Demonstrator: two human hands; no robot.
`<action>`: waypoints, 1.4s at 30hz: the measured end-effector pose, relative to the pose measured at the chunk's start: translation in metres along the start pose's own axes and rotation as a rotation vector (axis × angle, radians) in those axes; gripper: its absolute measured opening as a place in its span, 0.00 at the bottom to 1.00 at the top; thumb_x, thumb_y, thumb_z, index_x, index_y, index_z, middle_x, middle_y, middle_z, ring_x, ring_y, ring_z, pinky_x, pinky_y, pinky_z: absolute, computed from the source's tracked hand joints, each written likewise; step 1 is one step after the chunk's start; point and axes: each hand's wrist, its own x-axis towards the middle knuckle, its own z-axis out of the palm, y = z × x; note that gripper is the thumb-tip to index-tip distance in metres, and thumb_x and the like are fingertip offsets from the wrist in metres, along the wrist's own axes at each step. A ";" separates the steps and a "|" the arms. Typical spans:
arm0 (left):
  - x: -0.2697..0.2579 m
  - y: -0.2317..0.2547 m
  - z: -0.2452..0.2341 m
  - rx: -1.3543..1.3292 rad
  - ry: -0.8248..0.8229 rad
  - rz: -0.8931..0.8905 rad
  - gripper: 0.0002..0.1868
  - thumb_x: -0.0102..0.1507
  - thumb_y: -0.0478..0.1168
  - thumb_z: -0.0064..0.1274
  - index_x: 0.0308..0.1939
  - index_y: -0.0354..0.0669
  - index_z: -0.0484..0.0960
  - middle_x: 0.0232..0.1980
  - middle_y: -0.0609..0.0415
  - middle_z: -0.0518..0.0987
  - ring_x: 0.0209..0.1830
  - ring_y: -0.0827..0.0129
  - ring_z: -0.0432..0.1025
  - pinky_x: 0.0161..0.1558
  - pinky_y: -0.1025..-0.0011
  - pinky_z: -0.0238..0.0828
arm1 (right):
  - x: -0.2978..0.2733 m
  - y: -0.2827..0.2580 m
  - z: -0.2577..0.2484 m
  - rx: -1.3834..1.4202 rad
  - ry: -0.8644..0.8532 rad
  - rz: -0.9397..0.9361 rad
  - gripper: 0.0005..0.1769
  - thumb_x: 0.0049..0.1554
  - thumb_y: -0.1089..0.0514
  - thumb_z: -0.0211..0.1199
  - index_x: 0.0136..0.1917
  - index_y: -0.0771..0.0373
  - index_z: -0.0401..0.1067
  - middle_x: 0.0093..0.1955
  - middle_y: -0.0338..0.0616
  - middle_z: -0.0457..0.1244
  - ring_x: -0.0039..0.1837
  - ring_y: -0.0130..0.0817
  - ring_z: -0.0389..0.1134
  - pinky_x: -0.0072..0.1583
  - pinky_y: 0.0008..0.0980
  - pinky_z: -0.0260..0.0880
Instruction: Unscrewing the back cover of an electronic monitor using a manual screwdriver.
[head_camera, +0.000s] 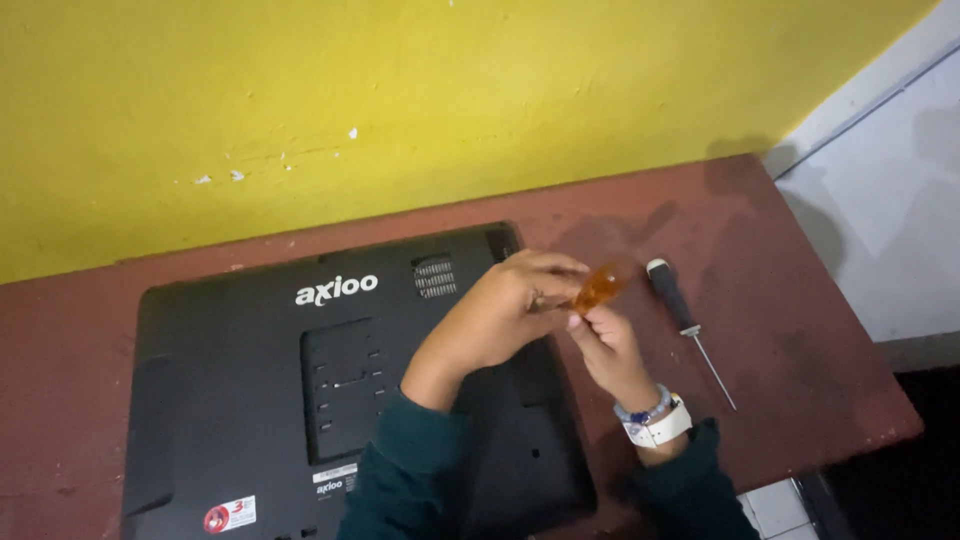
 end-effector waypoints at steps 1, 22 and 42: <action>-0.002 -0.003 -0.003 0.044 -0.041 -0.038 0.12 0.55 0.31 0.58 0.43 0.36 0.84 0.48 0.36 0.80 0.52 0.35 0.70 0.53 0.49 0.67 | 0.004 -0.019 0.007 0.028 -0.030 0.007 0.12 0.61 0.58 0.56 0.43 0.70 0.75 0.38 0.45 0.69 0.47 0.29 0.65 0.49 0.32 0.68; -0.003 -0.037 0.015 0.238 0.017 0.008 0.04 0.57 0.41 0.60 0.29 0.52 0.81 0.36 0.58 0.79 0.44 0.58 0.72 0.46 0.64 0.61 | -0.002 0.018 -0.010 0.015 -0.002 0.056 0.11 0.59 0.61 0.57 0.50 0.70 0.76 0.45 0.50 0.70 0.52 0.32 0.67 0.53 0.35 0.69; -0.002 -0.045 0.024 0.283 0.051 0.013 0.11 0.52 0.39 0.62 0.27 0.49 0.73 0.33 0.58 0.74 0.43 0.57 0.70 0.44 0.62 0.58 | 0.000 0.014 0.000 0.149 0.105 0.038 0.15 0.51 0.66 0.67 0.52 0.67 0.71 0.42 0.44 0.67 0.45 0.27 0.65 0.48 0.29 0.68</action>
